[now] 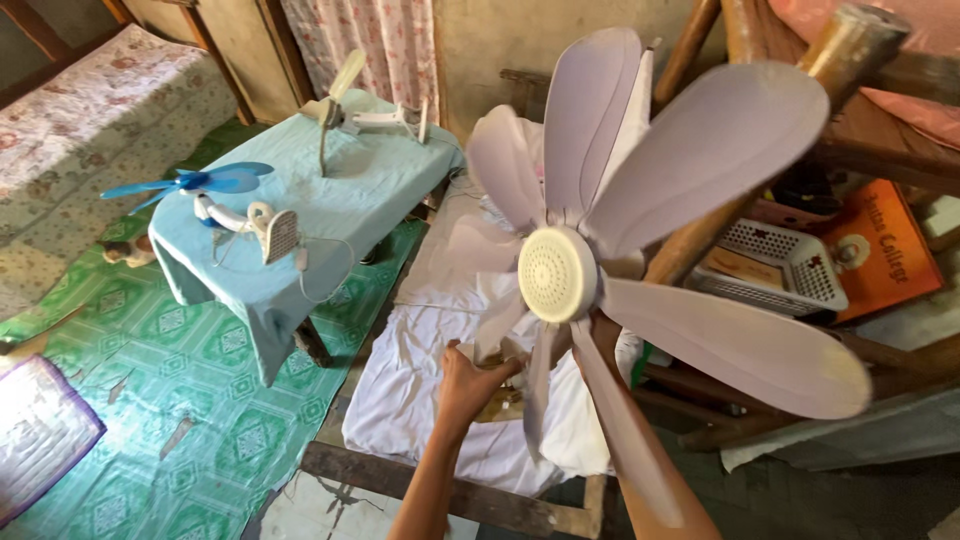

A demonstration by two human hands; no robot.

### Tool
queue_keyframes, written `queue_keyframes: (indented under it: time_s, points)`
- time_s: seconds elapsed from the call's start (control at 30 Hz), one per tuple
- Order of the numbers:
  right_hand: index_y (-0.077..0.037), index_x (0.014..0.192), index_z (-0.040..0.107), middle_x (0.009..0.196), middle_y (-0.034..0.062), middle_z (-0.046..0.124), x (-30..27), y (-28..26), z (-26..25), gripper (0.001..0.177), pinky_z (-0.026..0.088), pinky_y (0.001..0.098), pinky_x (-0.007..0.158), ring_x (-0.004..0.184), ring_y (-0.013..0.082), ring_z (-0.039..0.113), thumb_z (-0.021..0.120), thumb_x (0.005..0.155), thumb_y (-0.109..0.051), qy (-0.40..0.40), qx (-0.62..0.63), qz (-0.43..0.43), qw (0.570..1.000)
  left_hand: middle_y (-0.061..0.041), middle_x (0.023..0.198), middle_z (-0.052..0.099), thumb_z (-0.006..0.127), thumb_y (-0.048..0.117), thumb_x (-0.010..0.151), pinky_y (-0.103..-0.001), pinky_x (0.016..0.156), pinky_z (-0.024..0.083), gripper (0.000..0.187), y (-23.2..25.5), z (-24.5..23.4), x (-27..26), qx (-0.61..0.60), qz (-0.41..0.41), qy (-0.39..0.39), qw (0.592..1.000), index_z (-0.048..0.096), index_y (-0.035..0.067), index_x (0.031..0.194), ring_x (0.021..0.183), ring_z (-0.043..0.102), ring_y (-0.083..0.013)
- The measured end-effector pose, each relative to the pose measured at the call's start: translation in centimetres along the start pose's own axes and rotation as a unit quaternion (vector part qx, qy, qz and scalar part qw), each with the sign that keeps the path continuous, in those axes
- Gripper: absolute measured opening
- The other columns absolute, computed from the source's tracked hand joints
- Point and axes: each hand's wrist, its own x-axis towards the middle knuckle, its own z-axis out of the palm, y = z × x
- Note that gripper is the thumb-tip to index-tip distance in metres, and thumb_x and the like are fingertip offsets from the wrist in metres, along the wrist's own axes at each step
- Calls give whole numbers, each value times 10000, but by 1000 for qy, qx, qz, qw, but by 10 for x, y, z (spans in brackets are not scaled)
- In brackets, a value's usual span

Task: The person assembles several small electric fans by attaching blades to the motor housing and securing them. They handle a pink fan, a purple fan, a blue fan, and a white fan, placing each on a table or shelf after assembly.

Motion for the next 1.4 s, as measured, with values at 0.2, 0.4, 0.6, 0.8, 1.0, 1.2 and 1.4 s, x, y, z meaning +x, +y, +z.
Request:
queue_keyframes:
  time_s: [0.2,0.4,0.6,0.8,1.0,1.2,1.4]
  points:
    - [-18,1156,574,991,87,630,31,-21,48,265,458,303,639,767,146,559,680,918,-69,34,26,-56,998,-240,1368,569,983,163,545,-415,1024,467,1276,-2,-10,-39,-212,124,102,964,185,15,1529,1243,590,-364]
    - [-17,1143,577,982,84,629,35,-26,80,257,456,301,625,752,142,556,685,914,-58,-4,19,-40,999,-178,1139,733,927,127,584,-421,878,545,1025,-1,-32,-9,-130,52,94,986,400,135,1463,1052,707,-319]
    - [-17,1131,580,973,82,629,28,-27,76,249,454,299,611,738,138,553,689,909,-46,-8,4,-34,999,-143,920,808,834,157,738,-392,776,598,402,-24,-40,37,-152,124,52,979,712,63,1109,854,799,-288]
    - [-17,1119,582,964,79,628,23,-27,78,242,451,297,598,724,134,550,693,904,-35,-11,1,-30,999,-168,954,786,740,59,717,-384,776,587,443,-25,-54,76,-112,161,30,980,697,41,1157,915,783,-282]
    - [-17,1107,585,955,76,628,31,-26,84,236,449,296,584,709,130,547,698,900,-23,-21,2,-28,999,-198,978,777,672,39,762,-384,818,582,432,-22,-56,90,-99,195,32,975,709,37,1193,944,776,-309]
    - [-17,1095,588,946,73,628,27,-25,81,230,447,294,570,695,126,544,702,895,-12,-27,3,-28,999,-205,955,777,662,63,745,-386,830,584,428,-7,-64,92,-82,228,12,970,716,32,1168,932,775,-315]
    - [-17,1083,591,937,71,627,30,-22,78,225,444,292,557,680,121,541,707,890,0,-25,3,-34,999,-182,958,783,654,66,732,-378,831,572,459,8,-75,89,-110,234,-22,966,695,29,1188,921,777,-288]
